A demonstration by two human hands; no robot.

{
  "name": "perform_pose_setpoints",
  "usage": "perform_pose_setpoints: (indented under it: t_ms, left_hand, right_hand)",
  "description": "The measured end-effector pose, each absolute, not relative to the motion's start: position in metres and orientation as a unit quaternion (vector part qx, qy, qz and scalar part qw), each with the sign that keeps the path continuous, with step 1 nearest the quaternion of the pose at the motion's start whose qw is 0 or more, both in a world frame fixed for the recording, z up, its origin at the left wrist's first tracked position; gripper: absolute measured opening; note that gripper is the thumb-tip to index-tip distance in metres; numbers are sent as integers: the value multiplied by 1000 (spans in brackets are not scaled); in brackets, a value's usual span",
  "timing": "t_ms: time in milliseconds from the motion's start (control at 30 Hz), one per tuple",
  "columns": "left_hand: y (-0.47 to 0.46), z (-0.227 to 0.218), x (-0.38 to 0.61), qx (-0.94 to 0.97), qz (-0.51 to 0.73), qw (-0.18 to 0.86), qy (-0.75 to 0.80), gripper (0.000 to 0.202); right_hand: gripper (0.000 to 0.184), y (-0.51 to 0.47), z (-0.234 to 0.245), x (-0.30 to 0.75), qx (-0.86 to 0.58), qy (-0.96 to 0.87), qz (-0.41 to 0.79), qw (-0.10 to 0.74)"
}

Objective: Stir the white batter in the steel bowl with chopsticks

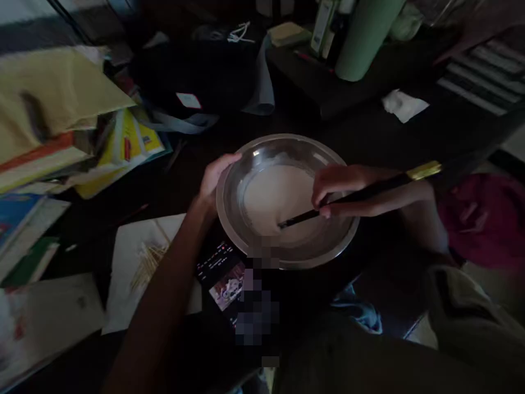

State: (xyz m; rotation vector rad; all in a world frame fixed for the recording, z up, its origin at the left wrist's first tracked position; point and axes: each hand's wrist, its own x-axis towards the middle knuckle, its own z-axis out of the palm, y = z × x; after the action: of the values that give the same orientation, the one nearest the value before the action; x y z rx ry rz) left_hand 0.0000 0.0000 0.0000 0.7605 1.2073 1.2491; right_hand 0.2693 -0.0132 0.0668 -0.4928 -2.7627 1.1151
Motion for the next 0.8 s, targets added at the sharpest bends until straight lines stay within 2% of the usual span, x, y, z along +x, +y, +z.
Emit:
perform_pose_setpoints:
  t_ms: [100,233,333,500,700,800]
  left_hand:
    - [2,-2,2,305,490,655,488,26]
    - [6,1,3,268,458,680,506,34]
    - [7,3,3,252,442,676,533,36]
    - [7,3,1,249,451,659,548,28]
    - [7,3,0,244,437,686,527,28]
    - [7,4,0,247,436,678,537,32]
  right_hand:
    - [20,-18,59,263,-237,-912,325,85]
    - [19,-16,68,273,-320,-904,272,86]
    - [19,-12,76,283,-284,-911,289,81]
    - [18,-17,65,267,-188,-911,362,64]
    - [19,-19,68,267,-334,-896,266,122]
    - [19,-15,76,279,-301,-903,290,102]
